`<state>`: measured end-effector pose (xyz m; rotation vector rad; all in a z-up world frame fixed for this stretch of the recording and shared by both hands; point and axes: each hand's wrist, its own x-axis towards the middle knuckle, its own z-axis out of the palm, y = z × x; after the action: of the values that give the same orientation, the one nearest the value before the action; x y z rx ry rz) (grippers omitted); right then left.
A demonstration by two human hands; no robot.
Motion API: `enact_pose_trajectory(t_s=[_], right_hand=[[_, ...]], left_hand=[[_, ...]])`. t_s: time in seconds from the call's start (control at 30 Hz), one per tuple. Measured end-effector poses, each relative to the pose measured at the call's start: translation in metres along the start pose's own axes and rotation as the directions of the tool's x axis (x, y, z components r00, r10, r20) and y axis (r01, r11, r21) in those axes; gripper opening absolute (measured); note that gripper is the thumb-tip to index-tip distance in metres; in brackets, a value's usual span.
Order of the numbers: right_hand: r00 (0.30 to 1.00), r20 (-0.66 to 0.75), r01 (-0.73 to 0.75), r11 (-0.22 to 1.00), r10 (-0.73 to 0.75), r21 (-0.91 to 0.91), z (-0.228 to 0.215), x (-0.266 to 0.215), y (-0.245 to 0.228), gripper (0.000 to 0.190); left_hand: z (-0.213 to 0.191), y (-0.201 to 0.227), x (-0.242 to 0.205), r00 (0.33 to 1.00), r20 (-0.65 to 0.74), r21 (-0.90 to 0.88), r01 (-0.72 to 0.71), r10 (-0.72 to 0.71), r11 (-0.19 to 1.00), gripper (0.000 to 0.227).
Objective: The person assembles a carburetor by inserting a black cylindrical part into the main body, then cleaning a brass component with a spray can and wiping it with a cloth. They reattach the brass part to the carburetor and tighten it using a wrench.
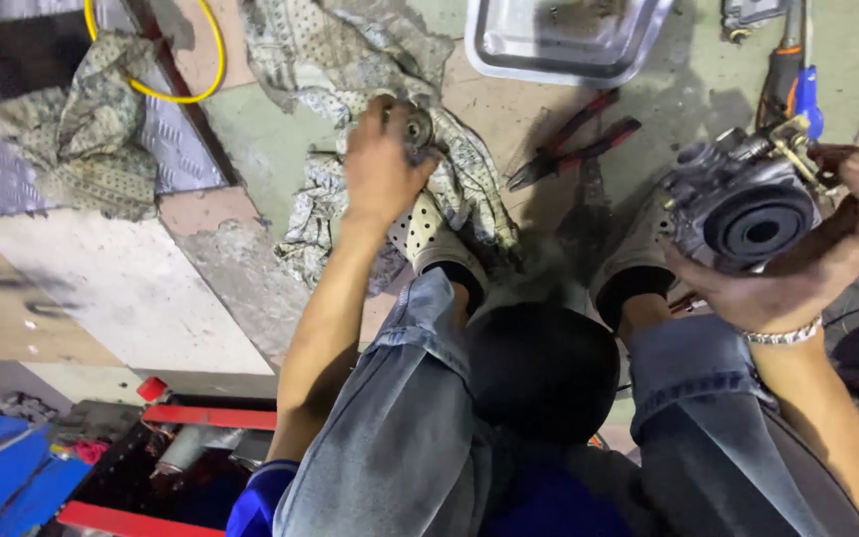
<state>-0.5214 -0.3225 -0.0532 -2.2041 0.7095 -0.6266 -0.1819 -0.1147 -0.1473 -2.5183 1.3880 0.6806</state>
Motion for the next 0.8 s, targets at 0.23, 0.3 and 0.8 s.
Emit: enact_pose_trajectory(t_s=[0.23,0.3,0.8], right_hand=[[0.992,-0.073,-0.102,0.994,0.105,0.044,-0.002,-0.001,-0.003,0.108],[0.990,-0.114,-0.090,0.996,0.087,-0.026,0.005,-0.003,0.002,0.105],[0.960,-0.105,-0.236,0.952,0.259,0.194,0.036,0.004,0.005,0.097]], left_hand=[[-0.046,0.004,0.063,0.922,-0.029,-0.733,-0.283,0.387,0.619,0.021],[-0.013,0.036,0.071,0.982,-0.006,-0.055,-0.189,0.189,0.980,0.032],[-0.017,0.073,0.017,0.996,0.007,-0.616,-0.068,0.091,0.785,0.017]])
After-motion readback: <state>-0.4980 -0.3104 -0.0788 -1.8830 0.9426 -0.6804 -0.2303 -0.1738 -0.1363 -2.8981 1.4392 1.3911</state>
